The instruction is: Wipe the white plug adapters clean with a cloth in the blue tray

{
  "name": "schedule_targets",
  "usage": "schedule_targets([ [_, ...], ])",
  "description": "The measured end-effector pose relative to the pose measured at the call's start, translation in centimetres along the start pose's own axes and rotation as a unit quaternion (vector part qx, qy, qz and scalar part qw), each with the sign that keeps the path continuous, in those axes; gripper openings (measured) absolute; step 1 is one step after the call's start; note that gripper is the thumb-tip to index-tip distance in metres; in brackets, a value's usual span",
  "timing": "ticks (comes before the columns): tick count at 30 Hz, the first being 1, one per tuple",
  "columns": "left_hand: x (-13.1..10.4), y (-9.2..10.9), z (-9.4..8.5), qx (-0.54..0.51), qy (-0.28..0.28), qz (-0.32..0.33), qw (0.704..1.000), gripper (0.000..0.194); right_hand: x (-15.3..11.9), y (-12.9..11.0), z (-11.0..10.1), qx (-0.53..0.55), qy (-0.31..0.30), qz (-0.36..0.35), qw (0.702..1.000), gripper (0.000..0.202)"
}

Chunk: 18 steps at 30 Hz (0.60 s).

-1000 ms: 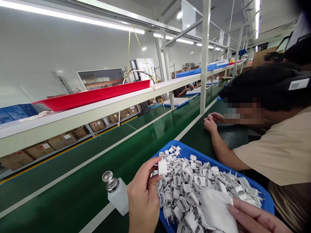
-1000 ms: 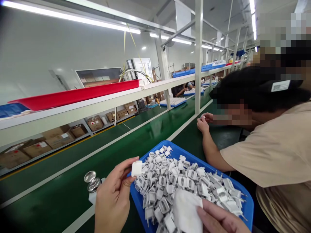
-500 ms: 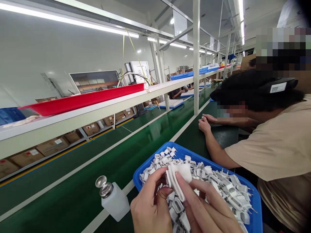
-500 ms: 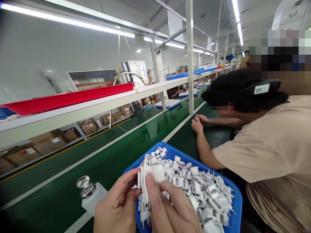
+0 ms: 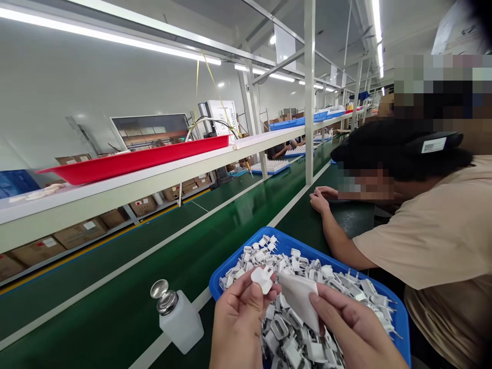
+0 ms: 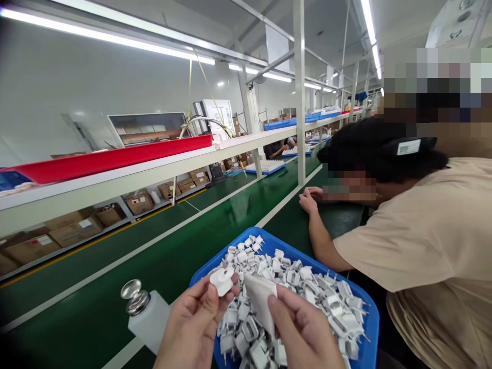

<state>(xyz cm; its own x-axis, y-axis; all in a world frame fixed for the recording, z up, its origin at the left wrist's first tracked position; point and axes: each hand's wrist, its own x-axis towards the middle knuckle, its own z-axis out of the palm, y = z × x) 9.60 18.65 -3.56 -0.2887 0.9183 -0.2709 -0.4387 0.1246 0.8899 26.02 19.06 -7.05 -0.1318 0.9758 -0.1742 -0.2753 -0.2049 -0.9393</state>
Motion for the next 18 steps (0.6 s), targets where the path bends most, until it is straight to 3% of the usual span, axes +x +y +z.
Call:
schedule_targets([
  [1,-0.1,0.2,0.4,-0.042,0.018,-0.046,0.998,0.01,0.2,-0.2,-0.1,0.016,-0.006,0.013,1.0,0.033],
  [3,-0.1,0.6,1.1,-0.094,0.036,-0.107,0.989,0.019,0.3,-0.4,-0.2,0.036,0.02,0.015,0.999,0.036],
  [5,0.0,0.8,1.4,-0.12,0.024,-0.124,0.985,0.027,0.3,-0.6,0.1,0.036,0.051,-0.007,0.998,0.038],
  [11,-0.1,0.7,1.3,-0.154,-0.009,-0.133,0.979,0.026,-0.1,-1.7,1.6,-0.016,0.047,-0.077,0.996,0.039],
  [18,-0.4,0.8,1.4,-0.135,-0.012,-0.1,0.986,0.022,-0.1,-2.4,2.6,-0.011,0.024,-0.078,0.997,0.03],
])
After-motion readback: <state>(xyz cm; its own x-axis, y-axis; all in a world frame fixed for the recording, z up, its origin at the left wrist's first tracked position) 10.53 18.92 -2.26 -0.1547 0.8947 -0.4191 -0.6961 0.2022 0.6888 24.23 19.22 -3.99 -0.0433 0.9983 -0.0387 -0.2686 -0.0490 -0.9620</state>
